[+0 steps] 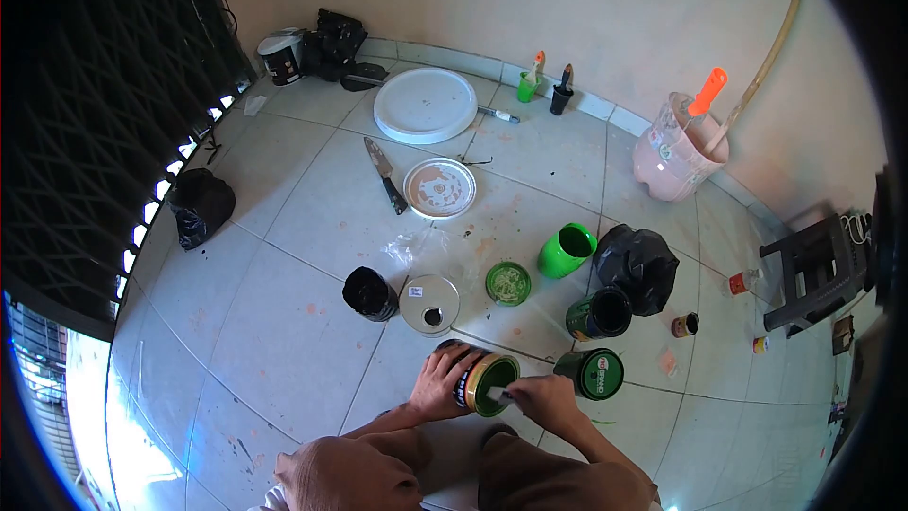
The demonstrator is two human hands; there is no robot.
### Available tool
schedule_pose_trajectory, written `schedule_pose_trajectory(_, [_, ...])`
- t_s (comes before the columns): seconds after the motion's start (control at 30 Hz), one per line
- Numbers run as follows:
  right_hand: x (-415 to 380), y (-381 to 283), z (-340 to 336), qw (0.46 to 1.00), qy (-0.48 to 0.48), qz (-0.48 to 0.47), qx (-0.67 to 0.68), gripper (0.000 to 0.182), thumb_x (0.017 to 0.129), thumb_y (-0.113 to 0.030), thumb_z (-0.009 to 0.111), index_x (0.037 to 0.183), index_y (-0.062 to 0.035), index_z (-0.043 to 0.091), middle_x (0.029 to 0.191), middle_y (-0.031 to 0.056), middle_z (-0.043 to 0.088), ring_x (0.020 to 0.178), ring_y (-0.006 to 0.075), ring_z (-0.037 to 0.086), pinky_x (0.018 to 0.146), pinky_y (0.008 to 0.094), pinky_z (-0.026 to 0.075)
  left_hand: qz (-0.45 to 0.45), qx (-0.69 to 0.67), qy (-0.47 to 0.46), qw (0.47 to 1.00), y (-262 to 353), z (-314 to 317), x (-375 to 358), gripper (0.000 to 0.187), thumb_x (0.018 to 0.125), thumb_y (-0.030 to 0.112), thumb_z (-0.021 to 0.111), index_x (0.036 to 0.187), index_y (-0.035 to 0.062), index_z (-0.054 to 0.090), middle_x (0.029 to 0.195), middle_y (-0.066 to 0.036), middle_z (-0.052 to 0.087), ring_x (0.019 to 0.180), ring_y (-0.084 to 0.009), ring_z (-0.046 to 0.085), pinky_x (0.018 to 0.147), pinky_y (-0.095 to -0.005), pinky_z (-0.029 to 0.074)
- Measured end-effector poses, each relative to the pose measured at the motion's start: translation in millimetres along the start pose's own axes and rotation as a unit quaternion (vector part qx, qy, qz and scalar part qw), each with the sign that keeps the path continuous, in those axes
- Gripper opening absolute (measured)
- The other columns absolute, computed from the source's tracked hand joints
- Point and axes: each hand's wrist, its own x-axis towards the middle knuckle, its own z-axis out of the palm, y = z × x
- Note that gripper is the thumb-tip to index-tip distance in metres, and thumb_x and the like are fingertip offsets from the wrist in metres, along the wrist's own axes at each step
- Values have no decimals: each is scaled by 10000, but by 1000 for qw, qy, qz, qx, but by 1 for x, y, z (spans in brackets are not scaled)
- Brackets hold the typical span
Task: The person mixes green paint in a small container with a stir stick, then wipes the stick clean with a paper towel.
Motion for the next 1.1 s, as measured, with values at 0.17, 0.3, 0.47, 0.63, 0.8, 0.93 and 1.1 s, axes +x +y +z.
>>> schedule_pose_trajectory(0.17, [-3,11,10,997,11,-2,-73,56,825,-197,632,798,-171,674,719,66,673,647,294,664,569,423,515,4,-3,7,1000,-1,0,1,923,526,294,898,1333,88,501,1304,-157,515,1197,-360,502,998,-459,412])
schedule_pose_trajectory(0.3, [-5,-1,1,999,-45,-9,-22,38,803,-183,637,812,-169,672,743,64,676,664,285,669,575,417,522,3,-4,12,1000,-1,-1,2,920,525,292,898,1327,75,501,1304,-165,515,1191,-364,507,992,-460,415])
schedule_pose_trajectory(0.47, [-1,14,6,997,1,24,-67,48,802,-193,686,832,-201,723,775,55,702,675,274,676,584,381,534,7,-9,10,1000,-1,0,2,923,528,288,897,1329,65,496,1305,-171,512,1192,-368,506,992,-462,416])
schedule_pose_trajectory(0.63, [-6,4,6,1000,-13,15,-12,42,806,-188,678,816,-196,718,741,53,690,654,280,666,572,393,524,8,-8,1,1000,1,1,3,923,533,286,895,1332,60,491,1309,-173,510,1200,-370,501,1003,-464,416])
schedule_pose_trajectory(0.8, [-1,18,9,993,28,14,-113,51,800,-193,689,828,-205,730,725,59,685,656,285,669,581,397,529,13,-12,5,1000,1,2,1,919,538,295,894,1329,56,492,1311,-171,509,1202,-371,500,1008,-467,416])
schedule_pose_trajectory(0.93, [-10,8,8,1000,-26,-1,-10,50,830,-190,650,835,-185,700,754,66,690,642,288,664,577,404,521,13,-11,8,1000,1,5,0,913,537,295,895,1322,53,497,1311,-170,509,1204,-369,499,1009,-469,418])
schedule_pose_trajectory(1.1, [-4,10,6,995,68,21,-67,53,826,-209,662,826,-178,705,742,68,687,654,285,671,576,411,518,10,-14,6,1000,-1,5,-2,905,537,298,897,1314,49,503,1312,-170,508,1205,-371,498,1014,-468,419])
